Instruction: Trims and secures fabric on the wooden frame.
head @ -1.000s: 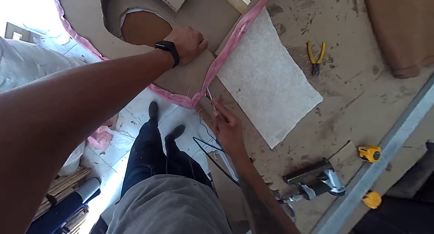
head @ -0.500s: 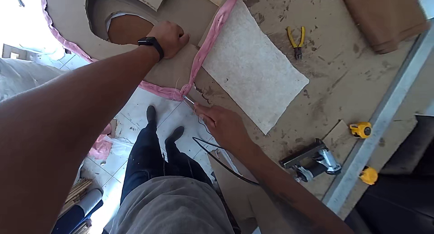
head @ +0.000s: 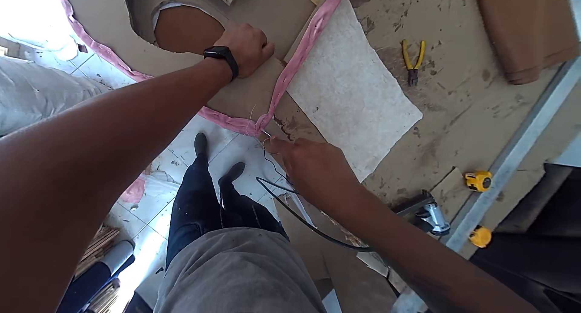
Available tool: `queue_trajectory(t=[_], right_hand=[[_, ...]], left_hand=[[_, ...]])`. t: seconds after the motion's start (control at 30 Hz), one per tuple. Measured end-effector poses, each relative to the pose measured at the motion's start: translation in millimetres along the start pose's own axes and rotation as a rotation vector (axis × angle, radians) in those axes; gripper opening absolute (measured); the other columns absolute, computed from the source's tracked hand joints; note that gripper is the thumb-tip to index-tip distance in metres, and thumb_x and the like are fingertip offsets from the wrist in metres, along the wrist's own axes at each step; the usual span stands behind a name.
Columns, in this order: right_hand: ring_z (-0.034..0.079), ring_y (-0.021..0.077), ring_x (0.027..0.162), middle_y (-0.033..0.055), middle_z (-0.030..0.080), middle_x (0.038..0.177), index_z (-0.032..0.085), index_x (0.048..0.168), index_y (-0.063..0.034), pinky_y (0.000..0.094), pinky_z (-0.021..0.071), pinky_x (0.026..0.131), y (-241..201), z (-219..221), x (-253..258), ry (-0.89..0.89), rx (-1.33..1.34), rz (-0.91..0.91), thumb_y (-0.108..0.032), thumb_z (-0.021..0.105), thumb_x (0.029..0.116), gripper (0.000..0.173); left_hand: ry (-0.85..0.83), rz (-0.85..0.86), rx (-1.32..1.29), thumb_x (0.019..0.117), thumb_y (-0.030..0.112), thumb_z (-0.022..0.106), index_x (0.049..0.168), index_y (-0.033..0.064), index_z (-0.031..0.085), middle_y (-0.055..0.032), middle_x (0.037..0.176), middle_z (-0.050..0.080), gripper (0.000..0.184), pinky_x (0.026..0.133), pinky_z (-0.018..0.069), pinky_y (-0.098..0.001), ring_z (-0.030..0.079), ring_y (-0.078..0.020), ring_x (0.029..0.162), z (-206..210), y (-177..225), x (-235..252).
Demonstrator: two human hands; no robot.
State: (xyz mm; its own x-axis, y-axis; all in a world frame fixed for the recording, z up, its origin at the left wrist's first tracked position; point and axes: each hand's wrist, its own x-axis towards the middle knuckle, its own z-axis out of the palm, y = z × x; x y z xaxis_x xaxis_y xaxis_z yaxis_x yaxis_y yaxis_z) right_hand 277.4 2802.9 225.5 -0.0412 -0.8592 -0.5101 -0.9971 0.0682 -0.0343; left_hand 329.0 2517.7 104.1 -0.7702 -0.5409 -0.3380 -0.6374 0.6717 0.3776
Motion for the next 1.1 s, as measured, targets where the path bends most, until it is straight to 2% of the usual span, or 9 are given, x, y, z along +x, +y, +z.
queue_trajectory(t=[0.23,0.4,0.53,0.6,0.7,0.8,0.9,1.0,1.1], right_hand=[[0.066,0.0233,0.067,0.0053,0.066,0.087,0.063,0.140,-0.0295,0.0415,0.0534,0.053,8,-7,-3,-0.003,0.014,-0.017,-0.025,0.052,0.1043,0.038],[0.064,0.0277,0.063,0.0104,0.063,0.082,0.065,0.134,-0.0209,0.0421,0.0496,0.048,-14,-26,4,-0.094,-0.118,0.000,-0.016,0.056,0.0995,0.036],[0.061,0.0279,0.059,0.0120,0.062,0.084,0.060,0.144,-0.0236,0.0424,0.0488,0.047,-24,0,0,-0.041,-0.033,0.090,-0.016,0.056,0.0999,0.045],[0.061,0.0234,0.059,0.0065,0.062,0.081,0.056,0.148,-0.0294,0.0407,0.0496,0.048,-22,38,-9,0.104,0.153,0.153,-0.026,0.050,0.1060,0.043],[0.064,0.0130,0.068,-0.0010,0.070,0.091,0.057,0.148,-0.0344,0.0367,0.0561,0.060,-24,89,-18,0.270,0.759,0.247,-0.037,0.049,0.1087,0.040],[0.045,0.0151,0.049,0.0032,0.058,0.075,0.058,0.148,-0.0277,0.0316,0.0406,0.041,-41,137,-13,0.417,1.435,0.249,-0.028,0.049,0.1090,0.040],[0.039,0.0135,0.045,0.0059,0.053,0.072,0.052,0.152,-0.0264,0.0271,0.0359,0.037,-71,171,3,0.478,1.906,0.165,-0.030,0.047,0.1097,0.043],[0.043,0.0092,0.048,0.0025,0.054,0.073,0.054,0.149,-0.0244,0.0242,0.0391,0.041,-80,171,1,0.647,2.217,0.097,-0.036,0.046,0.1092,0.042],[0.050,0.0056,0.054,-0.0066,0.057,0.077,0.052,0.140,-0.0308,0.0218,0.0462,0.047,-27,109,-38,1.081,2.178,0.086,-0.050,0.048,0.1064,0.039]], left_hand=[[-0.012,0.005,-0.063,0.1053,0.057,0.028,0.085,0.0135,0.065,-0.0121,0.083,0.067,0.061,0.068,0.0523,-0.0609,0.069,-0.0342,0.084,-7,-3,1],[-0.013,-0.012,-0.036,0.1055,0.057,0.026,0.086,0.0131,0.065,-0.0134,0.084,0.068,0.062,0.068,0.0523,-0.0617,0.070,-0.0358,0.086,-5,0,-2],[-0.010,-0.004,-0.056,0.1061,0.054,0.026,0.085,0.0122,0.064,-0.0138,0.083,0.067,0.061,0.066,0.0520,-0.0611,0.069,-0.0360,0.085,3,0,-1],[0.003,-0.002,-0.054,0.1063,0.053,0.026,0.085,0.0116,0.064,-0.0142,0.083,0.067,0.060,0.066,0.0520,-0.0612,0.069,-0.0362,0.085,0,-4,1],[-0.003,0.002,-0.042,0.1061,0.053,0.027,0.085,0.0117,0.063,-0.0146,0.083,0.067,0.059,0.067,0.0517,-0.0616,0.069,-0.0365,0.085,-2,-4,-1],[-0.002,0.007,-0.023,0.1065,0.054,0.027,0.084,0.0115,0.064,-0.0140,0.082,0.066,0.060,0.067,0.0516,-0.0611,0.068,-0.0358,0.083,-6,1,2],[0.001,-0.001,0.009,0.1067,0.054,0.027,0.084,0.0116,0.064,-0.0131,0.082,0.066,0.061,0.068,0.0522,-0.0608,0.069,-0.0347,0.083,-7,-1,1],[0.000,0.002,0.017,0.1070,0.055,0.028,0.086,0.0105,0.065,-0.0139,0.083,0.067,0.061,0.070,0.0520,-0.0614,0.069,-0.0348,0.084,-5,4,1],[0.005,-0.003,0.032,0.1069,0.055,0.027,0.086,0.0111,0.065,-0.0138,0.083,0.067,0.062,0.071,0.0523,-0.0617,0.069,-0.0346,0.085,-7,-1,5]])
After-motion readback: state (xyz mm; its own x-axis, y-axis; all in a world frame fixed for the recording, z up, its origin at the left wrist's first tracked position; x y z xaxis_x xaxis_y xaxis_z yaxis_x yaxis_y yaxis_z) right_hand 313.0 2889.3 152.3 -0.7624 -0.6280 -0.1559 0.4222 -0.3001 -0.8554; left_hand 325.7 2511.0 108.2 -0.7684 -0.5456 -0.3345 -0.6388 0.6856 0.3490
